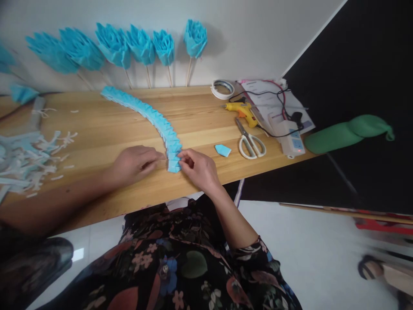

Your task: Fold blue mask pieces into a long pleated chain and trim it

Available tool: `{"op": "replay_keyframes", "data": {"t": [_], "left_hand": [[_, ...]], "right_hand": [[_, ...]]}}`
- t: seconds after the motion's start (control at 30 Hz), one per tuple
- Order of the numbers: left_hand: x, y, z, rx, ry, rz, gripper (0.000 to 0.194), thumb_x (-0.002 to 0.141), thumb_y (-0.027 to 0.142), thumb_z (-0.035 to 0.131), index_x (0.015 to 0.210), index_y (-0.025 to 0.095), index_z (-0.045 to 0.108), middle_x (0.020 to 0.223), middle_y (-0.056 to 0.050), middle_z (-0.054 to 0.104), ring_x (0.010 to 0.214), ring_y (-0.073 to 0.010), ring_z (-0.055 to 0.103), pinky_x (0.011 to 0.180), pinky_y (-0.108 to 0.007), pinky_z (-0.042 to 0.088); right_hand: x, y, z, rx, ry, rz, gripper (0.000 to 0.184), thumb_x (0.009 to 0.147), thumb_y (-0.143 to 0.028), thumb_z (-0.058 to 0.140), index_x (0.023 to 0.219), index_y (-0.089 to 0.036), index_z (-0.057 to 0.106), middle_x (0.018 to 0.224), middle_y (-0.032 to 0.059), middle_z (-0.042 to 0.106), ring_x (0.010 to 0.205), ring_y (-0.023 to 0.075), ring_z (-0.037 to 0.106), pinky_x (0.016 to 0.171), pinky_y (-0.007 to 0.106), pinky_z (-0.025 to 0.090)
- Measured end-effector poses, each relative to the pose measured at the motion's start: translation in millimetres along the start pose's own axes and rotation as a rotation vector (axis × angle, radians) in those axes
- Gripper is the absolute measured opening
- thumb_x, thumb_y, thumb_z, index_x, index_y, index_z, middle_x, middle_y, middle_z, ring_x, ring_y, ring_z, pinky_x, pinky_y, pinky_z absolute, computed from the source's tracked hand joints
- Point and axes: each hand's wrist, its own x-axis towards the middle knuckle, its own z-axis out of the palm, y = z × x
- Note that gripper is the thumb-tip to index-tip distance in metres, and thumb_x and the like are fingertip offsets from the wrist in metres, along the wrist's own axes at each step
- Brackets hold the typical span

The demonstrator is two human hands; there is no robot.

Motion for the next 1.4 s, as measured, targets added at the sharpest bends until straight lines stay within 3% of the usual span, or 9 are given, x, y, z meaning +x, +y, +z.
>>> {"op": "replay_keyframes", "data": {"t": [0.13,0.3,0.57,0.67,0.77,0.9,1.17,1.4], "left_hand": [[0,1,-0.5,0.018,-0.032,0.086,0.026,0.096,0.016,0.044,0.102,0.021,0.068,0.078,-0.001,0.066,0.072,-0.0151,0.06,0.065,-0.027,0.039],[0,-2,3.8,0.055,-0.025,0.103,0.03,0.097,0.016,0.042,0.112,0.021,0.067,0.075,-0.001,0.064,0.069,-0.0152,0.058,0.062,-0.027,0.039],[2,-1,5.6,0.157,-0.076,0.143,0.031,0.098,0.019,0.041,0.11,0.022,0.069,0.072,-0.002,0.062,0.068,-0.0163,0.057,0.059,-0.028,0.038],[3,1,5.5,0.196,-0.065,0.152,0.031,0.099,0.02,0.04,0.107,0.022,0.071,0.071,-0.002,0.062,0.066,-0.0163,0.057,0.059,-0.029,0.038],[3,2,5.6,0.209,-0.063,0.148,0.032,0.1,0.021,0.04,0.104,0.023,0.071,0.071,-0.001,0.062,0.067,-0.0161,0.058,0.06,-0.03,0.038],[3,1,5.8,0.21,-0.093,0.14,0.032,0.1,0.02,0.039,0.107,0.022,0.07,0.072,-0.002,0.063,0.069,-0.0164,0.058,0.061,-0.03,0.038],[2,1,6.4,0.228,-0.081,0.169,0.029,0.101,0.02,0.042,0.106,0.021,0.07,0.074,-0.001,0.064,0.07,-0.0153,0.057,0.062,-0.03,0.037],[0,0,7.7,0.235,-0.072,0.157,0.032,0.099,0.017,0.04,0.108,0.023,0.07,0.07,-0.002,0.061,0.069,-0.0153,0.055,0.06,-0.03,0.035]], "right_hand": [[0,-1,0,-0.005,0.007,0.008,0.016,0.085,-0.024,0.062,0.099,-0.024,0.069,0.079,-0.0018,0.07,0.067,0.0116,0.059,0.066,0.026,0.044],[-1,0,0,0.004,0.016,0.005,0.015,0.085,-0.024,0.061,0.097,-0.024,0.07,0.079,-0.0018,0.07,0.067,0.0116,0.06,0.066,0.027,0.045],[-2,2,0,-0.009,0.03,-0.045,0.013,0.088,-0.024,0.061,0.097,-0.023,0.07,0.079,-0.0008,0.07,0.067,0.0127,0.061,0.066,0.028,0.047],[-5,4,-8,-0.049,0.098,-0.175,0.018,0.093,-0.021,0.055,0.102,-0.022,0.07,0.093,0.0036,0.073,0.082,0.0164,0.065,0.076,0.032,0.052],[-8,8,-16,-0.265,0.194,-0.364,0.033,0.093,-0.011,0.05,0.112,-0.027,0.07,0.117,0.0068,0.07,0.111,0.0232,0.06,0.092,0.043,0.051],[-9,18,-15,-0.463,0.085,-0.535,0.04,0.092,-0.008,0.052,0.115,-0.035,0.071,0.142,0.0008,0.057,0.138,0.0264,0.043,0.105,0.05,0.046],[-7,34,-3,-0.464,0.063,-0.49,0.038,0.092,-0.008,0.054,0.112,-0.034,0.073,0.147,-0.0009,0.054,0.143,0.0257,0.039,0.109,0.05,0.045],[-15,32,-20,-0.276,0.109,-0.379,0.051,0.094,-0.006,0.047,0.122,-0.042,0.068,0.152,-0.003,0.048,0.141,0.0254,0.042,0.11,0.059,0.041]]}}
